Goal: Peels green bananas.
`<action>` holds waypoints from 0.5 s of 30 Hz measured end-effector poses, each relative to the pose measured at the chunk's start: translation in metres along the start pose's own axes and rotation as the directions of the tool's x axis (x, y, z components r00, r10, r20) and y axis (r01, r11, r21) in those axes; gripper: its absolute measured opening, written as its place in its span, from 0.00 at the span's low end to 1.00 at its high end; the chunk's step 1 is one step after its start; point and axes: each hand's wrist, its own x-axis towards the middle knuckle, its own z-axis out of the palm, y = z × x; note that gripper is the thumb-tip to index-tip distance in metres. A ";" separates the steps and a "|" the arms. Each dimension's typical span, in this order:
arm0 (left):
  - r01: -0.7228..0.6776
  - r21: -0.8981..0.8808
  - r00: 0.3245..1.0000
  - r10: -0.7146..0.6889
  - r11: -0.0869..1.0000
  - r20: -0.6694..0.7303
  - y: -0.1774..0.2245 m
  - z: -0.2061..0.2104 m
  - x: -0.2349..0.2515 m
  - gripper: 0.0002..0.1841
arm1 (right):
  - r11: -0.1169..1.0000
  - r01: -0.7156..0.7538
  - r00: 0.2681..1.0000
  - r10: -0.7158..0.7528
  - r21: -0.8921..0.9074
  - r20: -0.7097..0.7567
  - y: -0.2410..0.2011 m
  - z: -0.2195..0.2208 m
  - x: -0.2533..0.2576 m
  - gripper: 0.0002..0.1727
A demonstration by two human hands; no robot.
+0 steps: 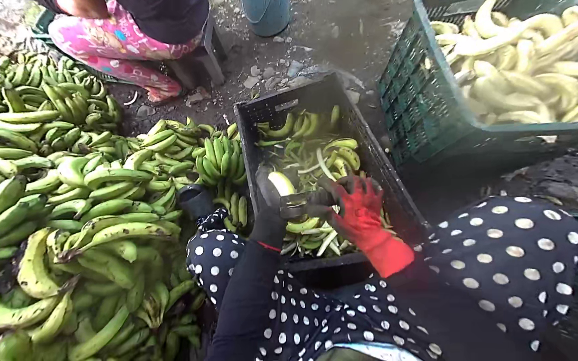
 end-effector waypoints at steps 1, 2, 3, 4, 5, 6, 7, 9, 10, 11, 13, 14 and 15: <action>0.055 -0.018 0.998 -0.056 0.998 -0.023 0.009 0.006 -0.006 0.22 | 0.999 0.031 0.997 -0.031 -0.008 -0.075 0.003 0.004 -0.004 0.37; 0.091 -0.035 0.995 -0.092 0.995 -0.028 0.012 0.008 -0.006 0.22 | 1.000 0.014 0.996 -0.015 -0.012 -0.093 0.003 0.004 -0.004 0.36; 0.100 -0.045 0.995 -0.101 0.994 -0.016 0.005 0.005 0.000 0.24 | 0.999 -0.041 0.997 0.041 -0.005 -0.060 0.000 -0.001 -0.002 0.35; 0.093 -0.031 0.996 -0.094 0.995 -0.010 -0.003 0.002 0.005 0.25 | 0.994 -0.107 0.994 0.107 -0.002 0.006 -0.005 -0.008 0.002 0.34; 0.055 -0.003 0.998 -0.055 0.998 -0.001 -0.008 0.002 0.010 0.26 | 0.987 -0.160 0.984 0.159 0.001 0.079 -0.008 -0.014 0.007 0.32; -0.006 0.031 1.000 0.005 1.000 0.007 -0.010 0.004 0.012 0.26 | 0.982 -0.191 0.973 0.189 0.006 0.134 -0.010 -0.020 0.012 0.30; -0.074 0.063 0.997 0.073 0.995 0.018 -0.010 0.004 0.013 0.27 | 0.978 -0.206 0.965 0.202 0.007 0.166 -0.011 -0.024 0.015 0.29; -0.183 0.152 0.982 0.174 0.971 0.068 -0.002 0.008 0.015 0.28 | 0.973 -0.229 0.955 0.224 0.005 0.195 -0.009 -0.029 0.021 0.28; -0.227 0.205 0.972 0.206 0.952 0.117 0.001 0.008 0.015 0.30 | 0.967 -0.253 0.946 0.247 0.004 0.211 -0.008 -0.032 0.024 0.26; -0.276 0.251 0.954 0.232 0.928 0.192 0.004 0.008 0.014 0.32 | 0.958 -0.288 0.933 0.276 0.016 0.229 -0.005 -0.033 0.026 0.24; -0.409 0.280 0.886 0.304 0.869 0.350 0.003 0.011 0.014 0.31 | 0.920 -0.380 0.895 0.341 0.091 0.289 0.002 -0.033 0.031 0.22; -0.462 0.283 0.840 0.313 0.840 0.443 0.005 0.012 0.013 0.31 | 0.902 -0.407 0.884 0.349 0.144 0.311 0.007 -0.032 0.033 0.21; -0.506 0.322 0.798 0.291 0.800 0.528 0.009 0.012 0.011 0.33 | 0.887 -0.414 0.882 0.335 0.206 0.333 0.015 -0.029 0.036 0.23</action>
